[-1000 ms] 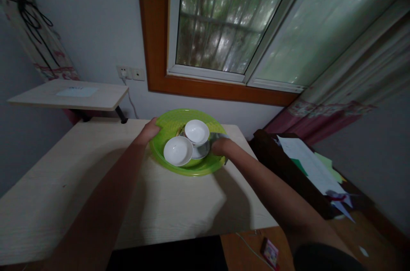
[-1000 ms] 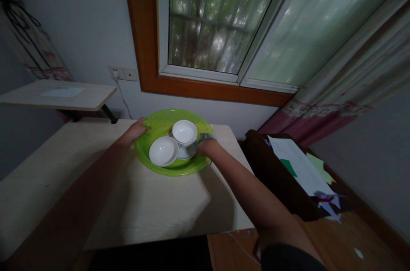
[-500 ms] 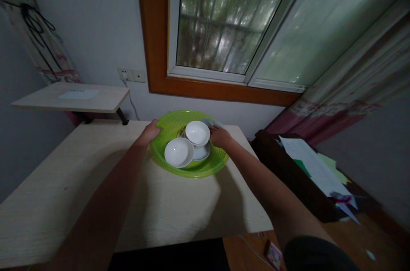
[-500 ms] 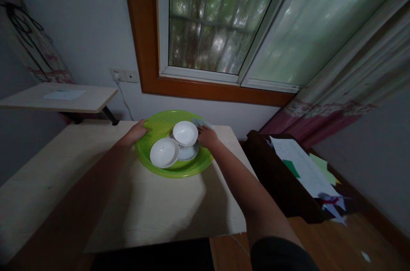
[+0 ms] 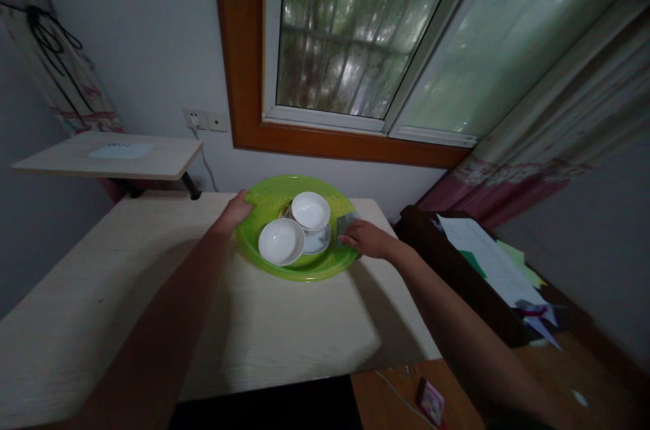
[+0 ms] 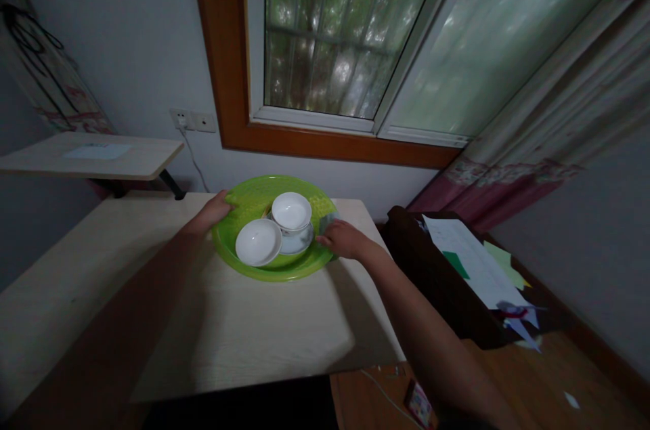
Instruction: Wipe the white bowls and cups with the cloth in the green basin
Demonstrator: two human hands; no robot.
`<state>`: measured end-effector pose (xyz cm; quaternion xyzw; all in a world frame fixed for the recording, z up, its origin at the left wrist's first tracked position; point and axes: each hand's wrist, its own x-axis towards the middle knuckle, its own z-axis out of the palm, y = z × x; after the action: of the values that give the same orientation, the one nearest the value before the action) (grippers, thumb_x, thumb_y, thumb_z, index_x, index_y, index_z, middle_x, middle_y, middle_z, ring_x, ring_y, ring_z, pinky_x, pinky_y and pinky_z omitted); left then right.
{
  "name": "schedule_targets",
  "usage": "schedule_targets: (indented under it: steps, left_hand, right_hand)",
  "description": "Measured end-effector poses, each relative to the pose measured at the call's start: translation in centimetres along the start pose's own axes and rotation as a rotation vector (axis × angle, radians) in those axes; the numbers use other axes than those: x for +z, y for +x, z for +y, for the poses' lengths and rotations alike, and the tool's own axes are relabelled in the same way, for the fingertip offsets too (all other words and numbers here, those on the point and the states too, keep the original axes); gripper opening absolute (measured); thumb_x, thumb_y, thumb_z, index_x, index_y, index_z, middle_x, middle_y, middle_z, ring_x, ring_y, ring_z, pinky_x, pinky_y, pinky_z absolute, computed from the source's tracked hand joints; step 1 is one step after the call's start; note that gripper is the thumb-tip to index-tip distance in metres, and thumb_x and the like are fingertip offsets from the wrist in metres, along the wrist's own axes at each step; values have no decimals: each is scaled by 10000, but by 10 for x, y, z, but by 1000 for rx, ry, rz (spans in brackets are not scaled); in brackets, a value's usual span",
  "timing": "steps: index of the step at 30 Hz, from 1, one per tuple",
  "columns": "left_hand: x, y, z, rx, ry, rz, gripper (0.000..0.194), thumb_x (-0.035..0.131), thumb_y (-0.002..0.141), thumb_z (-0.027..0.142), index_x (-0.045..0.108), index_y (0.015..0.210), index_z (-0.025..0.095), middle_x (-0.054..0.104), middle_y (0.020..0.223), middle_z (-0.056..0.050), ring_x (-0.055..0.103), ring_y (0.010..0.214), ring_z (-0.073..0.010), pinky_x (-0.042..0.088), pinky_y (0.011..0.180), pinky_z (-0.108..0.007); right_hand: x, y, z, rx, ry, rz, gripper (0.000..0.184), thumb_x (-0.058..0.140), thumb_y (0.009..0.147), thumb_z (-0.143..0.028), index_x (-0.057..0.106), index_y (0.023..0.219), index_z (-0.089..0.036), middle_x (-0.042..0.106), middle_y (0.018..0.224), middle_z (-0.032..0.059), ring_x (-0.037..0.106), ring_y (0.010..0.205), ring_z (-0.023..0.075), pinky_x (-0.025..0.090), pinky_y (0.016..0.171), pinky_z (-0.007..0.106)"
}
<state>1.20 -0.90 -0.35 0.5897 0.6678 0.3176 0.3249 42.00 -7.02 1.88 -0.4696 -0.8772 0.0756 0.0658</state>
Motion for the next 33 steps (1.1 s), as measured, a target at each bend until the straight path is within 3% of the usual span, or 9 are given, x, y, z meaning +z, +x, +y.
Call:
schedule_targets:
  steps: [3, 8, 12, 16, 20, 25, 29, 33]
  left_hand:
    - [-1, -3, 4, -20, -2, -11, 550, 610, 787, 95, 663, 1331, 149, 772, 1214, -140, 732, 998, -235, 569, 821, -280]
    - [-5, -11, 10, -28, -45, -24, 631, 623, 783, 67, 642, 1405, 171, 783, 1197, -120, 737, 1014, -245, 585, 867, -316]
    - [-8, -12, 7, -25, -34, -36, 629, 624, 806, 66, 625, 1427, 166, 765, 1248, -141, 742, 1014, -242, 585, 892, -325]
    - [-10, -9, -1, 3, -49, -58, 608, 625, 814, 75, 638, 1413, 181, 770, 1248, -130, 750, 956, -224, 588, 850, -306]
    - [-12, -6, -10, 24, -63, -87, 583, 640, 810, 99, 661, 1385, 190, 780, 1226, -121, 751, 917, -214, 585, 787, -274]
    - [-15, -2, -20, 33, -13, -79, 622, 630, 793, 106, 625, 1410, 190, 773, 1246, -117, 746, 905, -204, 573, 749, -261]
    - [-16, -4, -20, 49, -14, -93, 588, 624, 795, 122, 643, 1379, 187, 767, 1264, -123, 745, 925, -206, 561, 726, -251]
    - [-17, -9, -14, 58, 7, -77, 552, 628, 777, 114, 685, 1322, 188, 790, 1183, -107, 741, 921, -212, 565, 729, -258]
  right_hand:
    - [-4, -10, -10, -98, -65, -84, 420, 504, 1069, -416, 809, 851, -225, 785, 903, 87, 715, 959, 257, 489, 1036, 407]
    - [-1, -16, -27, 39, -149, -87, 334, 555, 1039, -424, 825, 1012, -229, 795, 1020, 96, 708, 1070, 294, 483, 1040, 443]
    - [6, -18, -30, 125, -145, 11, 247, 665, 958, -351, 808, 1129, -245, 742, 1290, 99, 644, 1248, 315, 450, 1125, 472]
    - [13, -18, -25, 217, -155, 193, 334, 713, 858, -225, 790, 1182, -202, 614, 1456, 152, 539, 1368, 358, 428, 1172, 491]
    - [26, -15, -17, 370, -14, 389, 462, 718, 783, -175, 749, 1244, -178, 588, 1385, 174, 623, 1226, 332, 474, 1137, 514]
    - [37, -15, -9, 542, 292, 542, 509, 712, 771, -257, 716, 1275, -179, 612, 1195, 124, 692, 907, 224, 599, 921, 408]
    - [32, -19, -12, 575, 312, 592, 380, 684, 806, -307, 753, 1161, -187, 664, 1075, 103, 684, 805, 212, 592, 889, 412]
    - [20, -17, -22, 517, 261, 659, 245, 608, 866, -321, 778, 980, -186, 699, 992, 110, 677, 785, 232, 573, 880, 432]
